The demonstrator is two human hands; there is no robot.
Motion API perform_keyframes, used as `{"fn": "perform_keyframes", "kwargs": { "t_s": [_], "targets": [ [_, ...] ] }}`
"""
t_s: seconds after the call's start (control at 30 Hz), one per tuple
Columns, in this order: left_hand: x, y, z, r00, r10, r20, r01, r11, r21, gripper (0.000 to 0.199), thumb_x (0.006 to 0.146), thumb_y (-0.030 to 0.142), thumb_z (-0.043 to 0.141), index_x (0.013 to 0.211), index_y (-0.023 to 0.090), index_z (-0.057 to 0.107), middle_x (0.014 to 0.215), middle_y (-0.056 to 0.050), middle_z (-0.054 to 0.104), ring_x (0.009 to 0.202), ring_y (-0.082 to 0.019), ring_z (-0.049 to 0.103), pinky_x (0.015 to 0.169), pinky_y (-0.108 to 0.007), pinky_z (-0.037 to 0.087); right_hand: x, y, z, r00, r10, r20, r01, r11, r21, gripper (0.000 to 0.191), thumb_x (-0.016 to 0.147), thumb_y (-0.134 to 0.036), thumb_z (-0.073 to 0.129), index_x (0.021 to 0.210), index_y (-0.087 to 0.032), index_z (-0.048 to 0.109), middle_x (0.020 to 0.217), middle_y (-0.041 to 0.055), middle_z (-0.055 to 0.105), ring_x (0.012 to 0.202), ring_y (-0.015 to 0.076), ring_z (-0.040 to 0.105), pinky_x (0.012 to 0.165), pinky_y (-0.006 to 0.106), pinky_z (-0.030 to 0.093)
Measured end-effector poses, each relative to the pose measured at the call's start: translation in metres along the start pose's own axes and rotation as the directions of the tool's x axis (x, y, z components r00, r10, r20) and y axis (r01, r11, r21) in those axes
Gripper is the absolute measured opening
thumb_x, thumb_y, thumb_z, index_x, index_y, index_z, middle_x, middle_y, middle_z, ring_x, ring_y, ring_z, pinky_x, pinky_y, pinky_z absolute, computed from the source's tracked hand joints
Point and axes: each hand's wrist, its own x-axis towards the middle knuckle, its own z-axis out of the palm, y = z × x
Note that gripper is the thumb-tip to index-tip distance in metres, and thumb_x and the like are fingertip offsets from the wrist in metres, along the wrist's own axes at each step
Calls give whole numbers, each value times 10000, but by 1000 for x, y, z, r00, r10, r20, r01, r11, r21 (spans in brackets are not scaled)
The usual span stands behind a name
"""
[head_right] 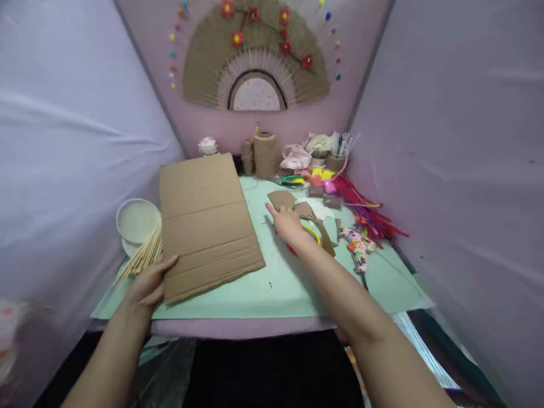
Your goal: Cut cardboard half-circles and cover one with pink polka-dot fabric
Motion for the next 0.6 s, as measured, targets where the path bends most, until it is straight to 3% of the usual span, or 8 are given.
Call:
{"fn": "perform_keyframes", "kwargs": {
  "t_s": [0.1,0.2,0.27,0.4,0.6],
  "targets": [
    [0,-1,-2,1000,-4,2,4,1000,1,451,689,107,728,1121,173,614,1016,-90,748,960,-274,712,803,-374,613,-18,22,-6,996,93,18,-92,996,-12,521,913,-48,322,1419,-120,424,1255,215,578,1163,302,544,907,351,395],
    [-1,-1,-1,1000,3,11,-3,1000,-6,430,694,118,719,1109,180,623,1025,-90,747,1000,-282,701,799,-373,613,-35,37,-4,976,187,108,-186,982,-20,371,860,-86,443,1189,-19,602,1125,266,643,1051,328,610,828,349,433],
    [-2,0,0,1000,16,8,-16,1000,-17,435,699,115,709,1118,193,623,1024,-82,748,1009,-282,699,789,-374,615,-42,41,2,960,224,170,-224,974,-20,313,810,-114,527,1084,-25,650,1034,253,682,973,325,648,767,336,449],
    [-3,-1,-1,1000,22,6,-22,999,-37,465,698,96,700,1141,209,614,1009,-70,751,992,-284,704,765,-380,620,-44,38,6,945,259,202,-263,965,-7,303,796,-127,548,1069,-48,654,1015,234,701,936,301,674,704,309,449],
    [-2,-3,-6,999,39,5,-38,998,-57,446,704,92,703,1131,177,607,1005,-78,751,933,-257,722,767,-370,619,-62,47,-19,954,192,230,-213,974,71,253,849,-276,554,920,-77,693,924,224,713,838,286,672,631,302,422]
  ]
}}
